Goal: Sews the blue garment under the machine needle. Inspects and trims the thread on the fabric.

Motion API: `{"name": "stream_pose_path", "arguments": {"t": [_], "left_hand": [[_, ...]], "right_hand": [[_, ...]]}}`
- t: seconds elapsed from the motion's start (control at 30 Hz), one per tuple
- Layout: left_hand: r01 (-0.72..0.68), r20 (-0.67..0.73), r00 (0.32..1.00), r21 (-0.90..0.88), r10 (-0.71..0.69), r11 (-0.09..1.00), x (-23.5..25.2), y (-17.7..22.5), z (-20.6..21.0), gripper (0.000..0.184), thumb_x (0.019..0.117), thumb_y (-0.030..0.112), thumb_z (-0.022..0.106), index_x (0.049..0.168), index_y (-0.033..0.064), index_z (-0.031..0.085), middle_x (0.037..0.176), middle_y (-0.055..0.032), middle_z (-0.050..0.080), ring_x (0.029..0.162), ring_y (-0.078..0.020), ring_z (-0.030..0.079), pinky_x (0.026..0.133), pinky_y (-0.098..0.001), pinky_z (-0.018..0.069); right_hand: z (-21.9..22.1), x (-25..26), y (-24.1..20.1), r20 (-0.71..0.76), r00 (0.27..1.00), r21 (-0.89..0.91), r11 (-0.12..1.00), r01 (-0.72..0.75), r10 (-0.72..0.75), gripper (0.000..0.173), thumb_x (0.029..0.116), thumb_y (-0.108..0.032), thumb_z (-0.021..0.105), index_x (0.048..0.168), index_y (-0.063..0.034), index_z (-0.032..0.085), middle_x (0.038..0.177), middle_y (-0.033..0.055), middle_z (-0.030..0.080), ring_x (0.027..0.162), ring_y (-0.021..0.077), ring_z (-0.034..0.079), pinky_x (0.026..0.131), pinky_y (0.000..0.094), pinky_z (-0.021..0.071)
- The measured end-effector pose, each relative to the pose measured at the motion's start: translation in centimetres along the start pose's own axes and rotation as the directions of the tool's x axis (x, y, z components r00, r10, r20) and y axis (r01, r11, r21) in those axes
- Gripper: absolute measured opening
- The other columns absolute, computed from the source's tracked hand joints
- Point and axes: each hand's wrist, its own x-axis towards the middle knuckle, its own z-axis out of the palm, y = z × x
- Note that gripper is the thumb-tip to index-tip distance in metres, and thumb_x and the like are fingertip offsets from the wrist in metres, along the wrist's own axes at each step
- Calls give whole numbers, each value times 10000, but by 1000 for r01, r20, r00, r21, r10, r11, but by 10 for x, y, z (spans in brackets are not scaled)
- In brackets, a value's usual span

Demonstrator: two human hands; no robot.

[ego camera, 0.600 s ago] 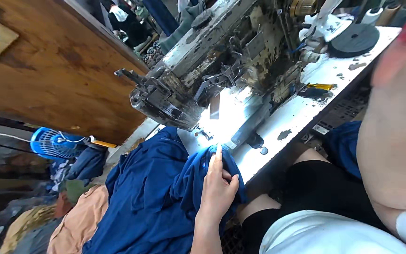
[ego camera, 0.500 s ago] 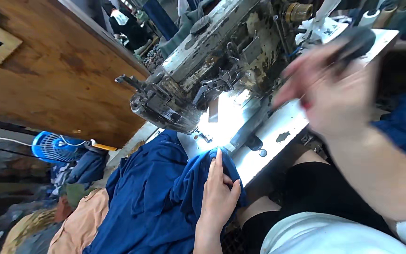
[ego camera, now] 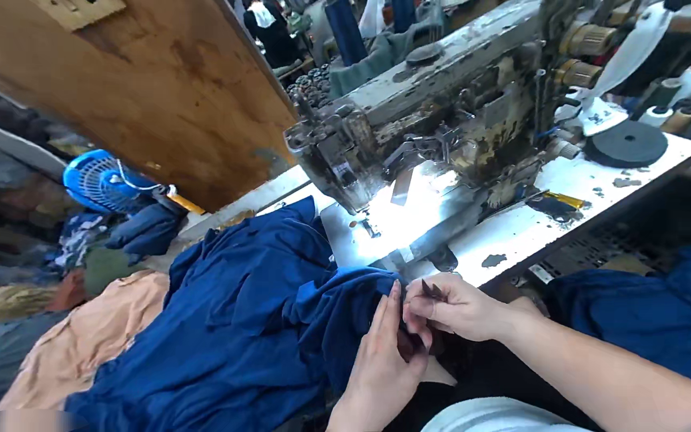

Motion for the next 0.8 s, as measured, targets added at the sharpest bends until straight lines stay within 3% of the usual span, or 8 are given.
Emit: {"name": "stream_pose_path", "arguments": {"t": [0.1,0.2,0.3,0.43,0.53,0.6,0.67,0.8], "left_hand": [[75,128,987,134,-92,988,-1,1,-1,876,798,94,755,1580,33,364,1436,-183,540,703,-86,660,625,-266,590],[165,254,941,232,-223,959,-8,-2,-6,953,808,68,728,1636,102,258,1606,-166,383,660,-98,643,610,-296,575],[201,64,979,-159,-193,967,-13,-3,-4,971,823,61,785,1630,73,244,1623,-171,323,647,-10,623,615,-208,580],[-69,-297,947,-553,-120,830,7,10,-7,965,922,42,722,1618,-29,58,1547,-143,423,820,-87,720,731,-283,648],[-121,-321,943,-575,-87,809,18,15,-13,794,976,-19,429,1607,-38,-54,1596,-168,352,991,-150,734,801,-363,661],[-80,-343,939,-299,-29,951,21,10,-18,751,954,-19,427,1599,-86,49,1622,-231,278,1021,-120,715,787,-299,645],[32,-404,911,265,81,964,29,-1,-32,580,958,50,533,1496,-117,395,1525,-345,395,1001,-179,703,769,-306,604],[83,-344,922,624,178,777,46,-29,-89,125,887,158,693,941,83,778,1088,-210,674,1053,-439,638,860,-627,513]], "right_hand": [[-8,-3,-5,-145,971,44,982,-184,189,176,1056,-170,496,961,-115,634,683,-127,545,516,-54,435,478,141,375],[-50,-6,-29,-640,767,-70,998,5,-49,205,1039,-179,499,958,-192,687,646,-133,576,518,-34,475,500,157,421],[-65,-6,-44,-719,591,-316,929,192,-367,203,1089,-223,484,1025,-224,677,635,-129,544,508,3,505,492,180,474],[-19,-20,-17,-325,897,-464,877,123,-299,274,1029,-305,610,1176,-83,672,817,-76,619,682,-72,525,609,112,466],[27,-11,7,-210,969,-681,730,-50,-129,780,845,-551,770,1398,-39,567,1062,120,664,768,140,629,607,311,551],[39,-1,17,-234,965,-761,640,-104,-122,732,881,-356,757,1478,-25,493,1165,170,668,871,242,709,662,418,608],[33,10,23,-270,944,-789,606,-103,-192,500,915,-129,635,1397,-8,578,1144,147,714,920,242,732,729,429,619],[7,16,5,-281,956,-579,810,-95,-89,232,994,-93,567,1128,-27,745,1023,59,749,924,55,695,842,224,571]]}}
